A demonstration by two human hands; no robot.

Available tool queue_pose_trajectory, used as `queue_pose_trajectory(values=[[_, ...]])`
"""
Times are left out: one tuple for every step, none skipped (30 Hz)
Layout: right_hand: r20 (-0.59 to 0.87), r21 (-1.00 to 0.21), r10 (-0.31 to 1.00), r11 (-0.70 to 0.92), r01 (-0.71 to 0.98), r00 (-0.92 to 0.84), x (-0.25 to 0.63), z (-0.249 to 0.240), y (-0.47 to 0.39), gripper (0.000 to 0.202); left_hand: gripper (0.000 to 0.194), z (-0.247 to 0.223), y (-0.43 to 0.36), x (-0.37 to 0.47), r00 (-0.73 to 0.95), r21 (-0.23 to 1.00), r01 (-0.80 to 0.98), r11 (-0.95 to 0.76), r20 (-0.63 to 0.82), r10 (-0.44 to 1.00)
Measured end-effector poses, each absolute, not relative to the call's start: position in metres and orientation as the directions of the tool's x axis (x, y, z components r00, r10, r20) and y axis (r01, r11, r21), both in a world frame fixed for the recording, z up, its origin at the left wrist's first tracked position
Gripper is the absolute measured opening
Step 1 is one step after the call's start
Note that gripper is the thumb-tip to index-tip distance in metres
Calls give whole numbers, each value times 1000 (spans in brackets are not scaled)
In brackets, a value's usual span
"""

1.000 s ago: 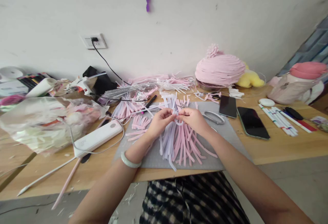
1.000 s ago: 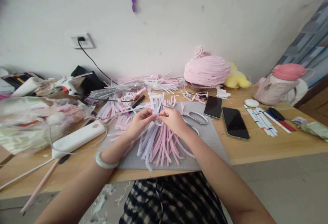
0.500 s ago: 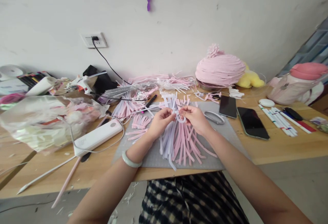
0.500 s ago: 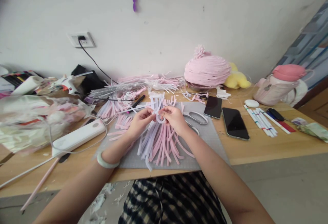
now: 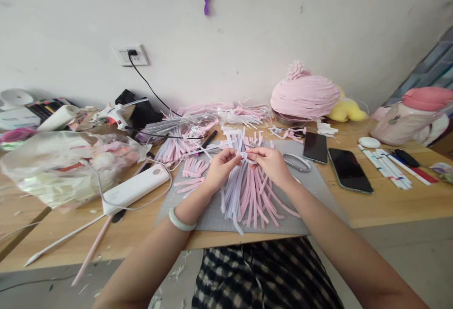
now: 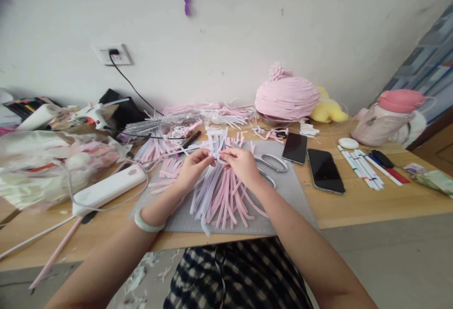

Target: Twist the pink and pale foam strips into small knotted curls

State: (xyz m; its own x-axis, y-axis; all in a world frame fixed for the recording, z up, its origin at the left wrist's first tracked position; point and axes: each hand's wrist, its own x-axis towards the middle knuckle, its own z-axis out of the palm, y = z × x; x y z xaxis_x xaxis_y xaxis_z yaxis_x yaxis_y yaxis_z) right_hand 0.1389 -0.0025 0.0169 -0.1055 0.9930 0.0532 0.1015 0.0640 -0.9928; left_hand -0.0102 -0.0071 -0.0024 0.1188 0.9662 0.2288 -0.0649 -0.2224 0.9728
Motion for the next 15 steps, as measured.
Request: queue_pose_trajectory(values=[[82, -983, 992, 97, 155, -97, 139, 17, -4, 13, 14, -3, -7, -10, 123, 972, -57, -228, 233, 965], [118, -970, 989, 133, 201, -88, 139, 17, -5, 14, 14, -3, -7, -11, 122, 970, -49, -237, 241, 963], [157, -955, 984, 172, 241, -79, 139, 17, -6, 15, 15, -4, -7, -11, 117, 968, -45, -245, 249, 961], [196, -938, 978, 208, 276, -72, 139, 16, -7, 16, 16, -6, -6, -11, 110, 967, -51, -249, 253, 961], [232, -921, 970, 242, 305, -68, 139, 15, -7, 17, 16, -7, -5, -11, 100, 967, -71, -245, 251, 963], [263, -905, 962, 272, 329, -70, 139, 14, -8, 17, 16, -8, -5, -11, 91, 967, -106, -232, 242, 966], [291, -889, 954, 299, 347, -78, 139, 12, -8, 17, 16, -9, -4, -11, 84, 965, -154, -210, 225, 971], [316, -873, 945, 326, 362, -89, 139, 11, -8, 18, 15, -9, -4, -10, 82, 961, -209, -182, 203, 976], [341, -858, 934, 354, 372, -102, 139, 9, -8, 18, 14, -9, -3, -10, 83, 952, -264, -152, 179, 980], [369, -842, 923, 383, 379, -113, 139, 7, -8, 18, 13, -9, -3, -9, 87, 941, -315, -121, 155, 984], [398, -826, 909, 412, 385, -120, 139, 6, -8, 18, 13, -8, -4, -8, 90, 929, -360, -91, 132, 987], [429, -807, 895, 441, 393, -121, 139, 6, -8, 18, 13, -8, -4, -8, 93, 915, -398, -65, 111, 990], [460, -788, 880, 466, 402, -117, 139, 5, -8, 18, 13, -7, -4, -7, 92, 902, -429, -45, 93, 991], [487, -770, 866, 487, 412, -112, 139, 5, -8, 18, 13, -6, -4, -7, 88, 890, -454, -29, 77, 993], [509, -756, 854, 503, 420, -107, 139, 5, -8, 18, 13, -6, -5, -7, 84, 882, -472, -17, 64, 994]])
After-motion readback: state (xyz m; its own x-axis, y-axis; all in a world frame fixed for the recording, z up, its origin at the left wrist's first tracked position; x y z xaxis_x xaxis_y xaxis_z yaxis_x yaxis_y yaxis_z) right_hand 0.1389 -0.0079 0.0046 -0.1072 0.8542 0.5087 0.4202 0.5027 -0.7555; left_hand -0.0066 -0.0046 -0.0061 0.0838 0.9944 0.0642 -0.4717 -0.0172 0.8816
